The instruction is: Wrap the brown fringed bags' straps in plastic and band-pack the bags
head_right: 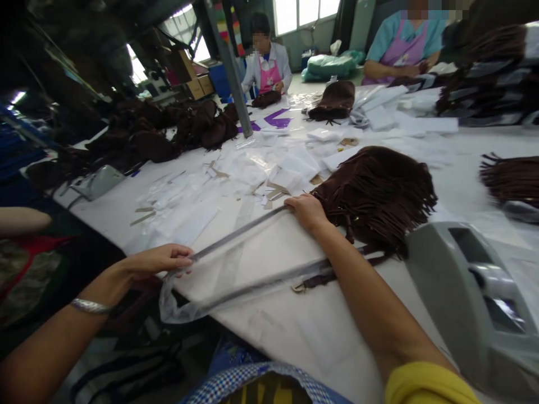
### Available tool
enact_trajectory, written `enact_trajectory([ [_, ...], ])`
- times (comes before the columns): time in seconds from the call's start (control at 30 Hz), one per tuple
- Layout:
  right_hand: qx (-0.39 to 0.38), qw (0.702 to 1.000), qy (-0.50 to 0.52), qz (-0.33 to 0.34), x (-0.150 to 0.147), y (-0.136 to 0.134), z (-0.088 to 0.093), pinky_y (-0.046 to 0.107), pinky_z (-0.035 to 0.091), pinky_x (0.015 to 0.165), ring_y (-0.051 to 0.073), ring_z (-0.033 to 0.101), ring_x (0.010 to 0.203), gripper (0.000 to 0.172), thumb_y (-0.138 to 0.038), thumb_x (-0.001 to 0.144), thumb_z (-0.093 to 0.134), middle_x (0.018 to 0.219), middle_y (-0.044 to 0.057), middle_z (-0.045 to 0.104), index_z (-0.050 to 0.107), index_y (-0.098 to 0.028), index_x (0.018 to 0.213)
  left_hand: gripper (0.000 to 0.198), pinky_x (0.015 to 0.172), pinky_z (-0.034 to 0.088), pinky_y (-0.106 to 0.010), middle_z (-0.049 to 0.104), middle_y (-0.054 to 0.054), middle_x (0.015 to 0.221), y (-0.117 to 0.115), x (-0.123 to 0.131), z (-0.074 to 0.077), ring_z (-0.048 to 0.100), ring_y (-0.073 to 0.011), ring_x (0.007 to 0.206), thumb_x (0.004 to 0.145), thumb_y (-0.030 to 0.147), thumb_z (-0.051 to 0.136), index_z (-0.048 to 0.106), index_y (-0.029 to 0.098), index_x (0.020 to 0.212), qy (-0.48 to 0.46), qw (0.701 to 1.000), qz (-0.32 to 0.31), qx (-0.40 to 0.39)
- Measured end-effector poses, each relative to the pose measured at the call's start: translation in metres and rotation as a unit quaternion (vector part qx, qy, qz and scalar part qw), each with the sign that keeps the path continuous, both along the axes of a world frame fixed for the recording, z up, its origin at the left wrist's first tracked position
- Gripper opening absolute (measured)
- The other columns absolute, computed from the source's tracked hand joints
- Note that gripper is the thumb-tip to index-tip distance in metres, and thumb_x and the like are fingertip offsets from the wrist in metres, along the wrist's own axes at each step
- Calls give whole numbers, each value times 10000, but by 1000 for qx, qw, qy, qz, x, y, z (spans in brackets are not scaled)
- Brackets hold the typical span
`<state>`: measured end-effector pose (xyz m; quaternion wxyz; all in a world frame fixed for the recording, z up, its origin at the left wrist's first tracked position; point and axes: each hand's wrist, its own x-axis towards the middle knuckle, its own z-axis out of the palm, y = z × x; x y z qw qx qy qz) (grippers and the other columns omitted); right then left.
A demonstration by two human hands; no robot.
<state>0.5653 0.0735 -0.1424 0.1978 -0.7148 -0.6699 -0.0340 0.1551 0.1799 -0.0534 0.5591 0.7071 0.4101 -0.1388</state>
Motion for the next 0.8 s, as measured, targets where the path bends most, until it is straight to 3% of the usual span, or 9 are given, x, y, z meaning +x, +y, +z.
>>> enact_trajectory([
  [0.17,8,1000,-25,-11,0,1,-1,331,449,850,241,677,914,277,-251,959,495,1004,82,761,737,-213,1088,416,632,498,-254,705,-40,821,-18,-36,-3,658,-168,711,719,510,744,672,188,972,-68,990,121,-19],
  [0.27,11,1000,-10,4,-10,2,9,370,465,904,262,671,991,298,-190,935,503,1111,109,734,724,-184,1135,407,585,491,-249,715,-32,811,-27,-36,-11,660,-165,673,747,492,717,644,184,1002,-89,979,176,61],
  [0.33,34,999,1,29,-31,-6,24,397,449,978,284,625,1121,334,-191,929,524,1264,127,665,675,-166,1227,380,578,492,-249,725,-34,806,-31,-29,-16,679,-177,680,766,484,681,646,175,985,-89,967,181,159],
  [0.4,53,995,19,87,-65,-22,42,398,425,1035,283,567,1216,377,-255,949,537,1352,121,605,610,-178,1311,342,582,497,-250,733,-39,802,-31,-21,-19,704,-197,699,769,453,655,646,169,960,-79,947,177,255],
  [0.5,-16,962,75,262,-129,-57,58,357,483,966,243,621,1124,376,-375,973,517,1240,100,668,602,-232,1310,263,540,481,-236,731,-22,748,-27,-11,-22,711,-195,643,775,349,612,621,179,976,-63,927,186,319],
  [0.57,-74,944,80,311,-167,-78,55,365,496,946,254,622,1117,458,-436,944,555,1246,119,660,563,-227,1353,249,507,466,-221,721,-4,690,-22,-7,-22,700,-181,583,780,269,569,596,187,1014,-59,924,194,324],
  [0.63,-115,941,60,314,-192,-91,44,376,502,927,275,623,1104,510,-421,908,616,1222,144,663,551,-186,1355,299,501,473,-213,711,6,657,-16,-5,-23,701,-178,567,777,205,532,565,187,1074,-59,923,196,325],
  [0.73,-154,944,35,291,-204,-98,29,375,503,888,282,627,1078,379,-226,931,566,1144,159,684,585,-142,1300,407,527,505,-211,715,-5,704,-6,-3,-25,728,-180,624,786,154,486,505,177,1192,-59,923,196,325],
  [0.8,-157,946,76,275,-200,-99,29,361,499,859,263,641,1030,381,-149,942,501,1081,146,700,575,-158,1316,477,546,519,-210,729,-27,811,0,-3,-27,739,-173,666,799,133,461,456,177,1273,-52,921,194,335],
])
